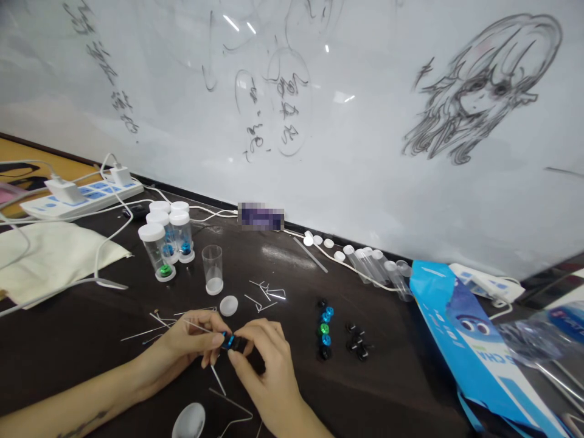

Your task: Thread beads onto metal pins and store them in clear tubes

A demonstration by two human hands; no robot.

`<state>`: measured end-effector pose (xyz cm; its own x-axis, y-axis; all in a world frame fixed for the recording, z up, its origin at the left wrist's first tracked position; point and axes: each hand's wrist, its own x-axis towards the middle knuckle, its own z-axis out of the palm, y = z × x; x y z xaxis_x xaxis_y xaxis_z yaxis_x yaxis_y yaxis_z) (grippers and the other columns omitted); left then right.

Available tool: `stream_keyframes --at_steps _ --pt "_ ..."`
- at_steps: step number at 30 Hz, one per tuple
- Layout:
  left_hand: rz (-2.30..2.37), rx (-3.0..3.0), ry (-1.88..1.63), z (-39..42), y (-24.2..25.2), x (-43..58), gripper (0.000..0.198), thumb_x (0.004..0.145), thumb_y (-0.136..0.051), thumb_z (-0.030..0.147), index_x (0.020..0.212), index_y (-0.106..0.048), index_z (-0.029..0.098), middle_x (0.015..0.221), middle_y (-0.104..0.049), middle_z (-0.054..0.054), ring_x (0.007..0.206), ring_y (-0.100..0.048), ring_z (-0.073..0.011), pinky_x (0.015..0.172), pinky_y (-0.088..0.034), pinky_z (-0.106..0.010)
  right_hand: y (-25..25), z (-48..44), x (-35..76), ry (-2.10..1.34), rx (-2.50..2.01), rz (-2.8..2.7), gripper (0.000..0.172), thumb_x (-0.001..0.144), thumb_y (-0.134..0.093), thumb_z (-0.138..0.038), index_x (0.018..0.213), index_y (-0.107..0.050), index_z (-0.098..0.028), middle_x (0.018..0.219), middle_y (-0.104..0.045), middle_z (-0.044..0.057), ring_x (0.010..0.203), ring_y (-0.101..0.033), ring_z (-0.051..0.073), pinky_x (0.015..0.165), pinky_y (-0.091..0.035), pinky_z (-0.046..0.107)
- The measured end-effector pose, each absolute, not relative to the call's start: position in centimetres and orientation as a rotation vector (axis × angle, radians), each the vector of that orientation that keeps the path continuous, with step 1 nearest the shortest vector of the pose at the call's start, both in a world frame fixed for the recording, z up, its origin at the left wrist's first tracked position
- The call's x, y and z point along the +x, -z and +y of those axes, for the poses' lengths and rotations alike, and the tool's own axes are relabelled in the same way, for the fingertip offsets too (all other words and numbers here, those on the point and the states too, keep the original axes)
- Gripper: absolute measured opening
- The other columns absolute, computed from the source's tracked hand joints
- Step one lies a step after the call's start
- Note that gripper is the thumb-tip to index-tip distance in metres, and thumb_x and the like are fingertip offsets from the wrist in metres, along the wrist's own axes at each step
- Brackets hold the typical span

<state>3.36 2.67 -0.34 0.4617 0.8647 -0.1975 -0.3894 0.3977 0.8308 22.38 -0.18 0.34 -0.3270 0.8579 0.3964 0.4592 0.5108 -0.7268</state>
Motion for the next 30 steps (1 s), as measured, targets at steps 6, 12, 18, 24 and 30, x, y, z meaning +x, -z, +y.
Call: stream_keyframes --at_steps 6,12,18,24,30 --pt "0.698 0.802 -0.879 2.59 0.45 3.34 0.021 0.065 -0.083 0.027 0.072 -0.072 0.011 0.056 -0.065 -0.002 0.048 -0.058 -0.0098 0.046 -0.042 -0.018 -0.25 -0.22 22.43 -0.647 -1.078 -1.964 0.01 0.091 -0.058 -0.022 0.099 -0.063 -0.023 0.087 -0.062 0.003 0.083 -0.057 0.02 0.078 -0.044 0.035" --pt "0.687 0.819 -0.883 2.55 0.48 3.27 0.019 0.068 -0.081 0.027 0.074 -0.072 0.011 0.057 -0.065 -0.002 0.049 -0.057 -0.0092 0.047 -0.043 -0.017 -0.25 -0.21 22.45 -0.644 -1.077 -1.962 0.012 0.089 -0.06 -0.021 0.101 -0.063 -0.024 0.086 -0.062 0.003 0.085 -0.057 0.021 0.078 -0.043 0.034" --pt "0.705 0.796 -0.886 2.54 0.07 3.33 0.021 0.065 -0.084 0.027 0.073 -0.072 0.011 0.056 -0.065 -0.002 0.049 -0.058 -0.0091 0.046 -0.043 -0.017 -0.24 -0.24 22.49 -0.662 -1.075 -1.948 0.013 0.09 -0.059 -0.023 0.103 -0.062 -0.023 0.084 -0.061 0.002 0.085 -0.056 0.02 0.079 -0.043 0.035" --pt "0.697 0.803 -0.887 2.64 0.3 3.37 0.022 0.064 -0.084 0.027 0.072 -0.072 0.01 0.056 -0.065 -0.002 0.048 -0.058 -0.0096 0.045 -0.043 -0.017 -0.26 -0.29 22.44 -0.651 -1.073 -1.965 0.008 0.09 -0.059 -0.021 0.097 -0.063 -0.024 0.086 -0.062 0.002 0.085 -0.056 0.02 0.077 -0.043 0.033" --pt "0.687 0.808 -0.876 2.72 0.49 3.32 0.02 0.068 -0.082 0.026 0.074 -0.072 0.01 0.056 -0.065 -0.002 0.049 -0.058 -0.0091 0.047 -0.044 -0.017 -0.13 -0.16 22.45 -0.652 -1.061 -1.953 0.013 0.089 -0.061 -0.022 0.101 -0.062 -0.024 0.083 -0.061 0.002 0.086 -0.056 0.02 0.078 -0.043 0.034"
